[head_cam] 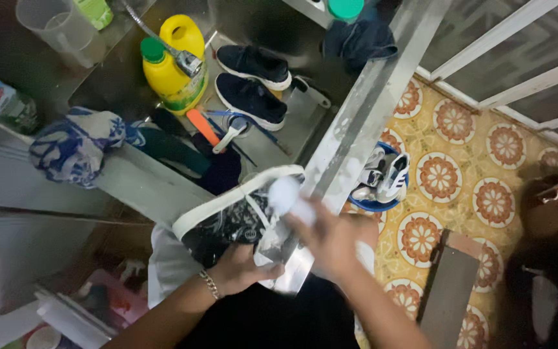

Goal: The person cleans several shoes in a sink, using a brush and white cleaning foam, and rinsing them with water from a faucet.

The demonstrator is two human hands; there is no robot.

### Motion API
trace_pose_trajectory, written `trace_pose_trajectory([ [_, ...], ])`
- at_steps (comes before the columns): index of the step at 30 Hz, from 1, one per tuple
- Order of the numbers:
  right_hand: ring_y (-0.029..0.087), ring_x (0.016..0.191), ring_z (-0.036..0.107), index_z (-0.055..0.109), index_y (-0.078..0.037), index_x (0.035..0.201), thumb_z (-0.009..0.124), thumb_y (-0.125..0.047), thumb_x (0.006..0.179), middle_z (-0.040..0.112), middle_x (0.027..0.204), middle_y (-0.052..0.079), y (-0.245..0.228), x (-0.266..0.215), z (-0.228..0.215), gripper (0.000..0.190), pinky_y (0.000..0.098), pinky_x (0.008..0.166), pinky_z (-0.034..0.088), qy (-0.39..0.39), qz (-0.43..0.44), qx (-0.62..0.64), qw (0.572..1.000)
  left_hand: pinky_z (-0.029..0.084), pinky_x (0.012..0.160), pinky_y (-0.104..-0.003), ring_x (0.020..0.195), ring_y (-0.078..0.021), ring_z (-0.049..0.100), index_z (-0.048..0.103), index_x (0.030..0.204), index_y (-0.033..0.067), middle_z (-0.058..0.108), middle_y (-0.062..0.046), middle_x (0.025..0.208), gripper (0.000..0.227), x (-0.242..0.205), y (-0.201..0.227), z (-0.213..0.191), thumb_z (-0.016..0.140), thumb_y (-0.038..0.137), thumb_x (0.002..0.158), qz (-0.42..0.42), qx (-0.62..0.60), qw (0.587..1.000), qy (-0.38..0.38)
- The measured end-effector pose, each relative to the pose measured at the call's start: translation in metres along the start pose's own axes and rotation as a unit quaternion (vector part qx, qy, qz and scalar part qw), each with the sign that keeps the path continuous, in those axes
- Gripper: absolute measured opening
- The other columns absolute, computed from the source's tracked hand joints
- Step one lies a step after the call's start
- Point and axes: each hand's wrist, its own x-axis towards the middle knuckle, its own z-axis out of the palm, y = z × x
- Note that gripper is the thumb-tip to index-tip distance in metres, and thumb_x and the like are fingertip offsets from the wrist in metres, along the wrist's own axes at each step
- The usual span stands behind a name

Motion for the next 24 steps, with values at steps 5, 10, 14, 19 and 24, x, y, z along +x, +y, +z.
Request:
trace_pose_trajectory([
  [5, 0.03, 0.055, 0.072, 0.07, -0.016, 0.123, 0.076, -0.038, 0.087, 0.072, 0.064, 0.015, 0.017, 0.017, -0.005, 0.043, 0.0432, 0.052, 0.056, -0.052, 0.128, -0.066, 0.988, 0.051, 0.101, -0.035, 0.116, -0.0213, 0.067, 0.067, 0.128, 0.0051, 0.073, -0.011, 0.123, 0.063, -0.004, -0.009, 0.0, 0.078, 0.046, 0.081, -0.12, -0.061, 0.989, -0.066],
  [10, 0.031, 0.06, 0.072, 0.071, -0.019, 0.125, 0.076, -0.034, 0.087, 0.074, 0.074, 0.014, -0.032, -0.004, -0.009, 0.041, 0.0417, 0.056, 0.057, -0.083, -0.132, -0.011, 0.988, 0.049, 0.099, -0.032, 0.115, -0.0171, 0.064, 0.064, 0.127, 0.0056, 0.07, -0.006, 0.121, 0.058, 0.002, -0.018, 0.004, 0.08, 0.04, 0.082, -0.046, -0.074, 0.994, -0.062],
  [14, 0.032, 0.057, 0.072, 0.069, -0.03, 0.128, 0.081, -0.045, 0.083, 0.072, 0.066, 0.011, -0.032, 0.038, -0.031, 0.049, 0.0464, 0.053, 0.055, -0.162, 0.098, -0.204, 0.961, 0.052, 0.094, -0.032, 0.105, -0.0166, 0.07, 0.075, 0.115, 0.0041, 0.077, -0.007, 0.11, 0.048, 0.002, -0.03, -0.002, 0.079, 0.041, 0.085, -0.126, -0.133, 0.982, -0.056],
  [19, 0.035, 0.085, 0.073, 0.064, -0.026, 0.122, 0.074, -0.043, 0.097, 0.074, 0.089, 0.014, -0.05, 0.015, -0.017, 0.032, 0.0434, 0.081, 0.058, 0.01, -0.305, -0.112, 0.946, 0.051, 0.099, -0.032, 0.113, -0.0152, 0.065, 0.073, 0.115, 0.0024, 0.072, -0.006, 0.118, 0.047, 0.012, -0.02, 0.005, 0.083, 0.038, 0.085, -0.029, -0.227, 0.972, -0.05],
  [24, 0.025, 0.054, 0.074, 0.071, -0.02, 0.119, 0.078, -0.039, 0.086, 0.073, 0.063, 0.009, -0.037, 0.061, -0.035, 0.039, 0.0391, 0.049, 0.055, -0.156, -0.019, -0.151, 0.976, 0.049, 0.101, -0.029, 0.113, -0.0153, 0.064, 0.068, 0.12, 0.0111, 0.071, -0.003, 0.118, 0.054, 0.011, -0.017, 0.005, 0.089, 0.031, 0.075, -0.044, -0.104, 0.993, -0.033],
])
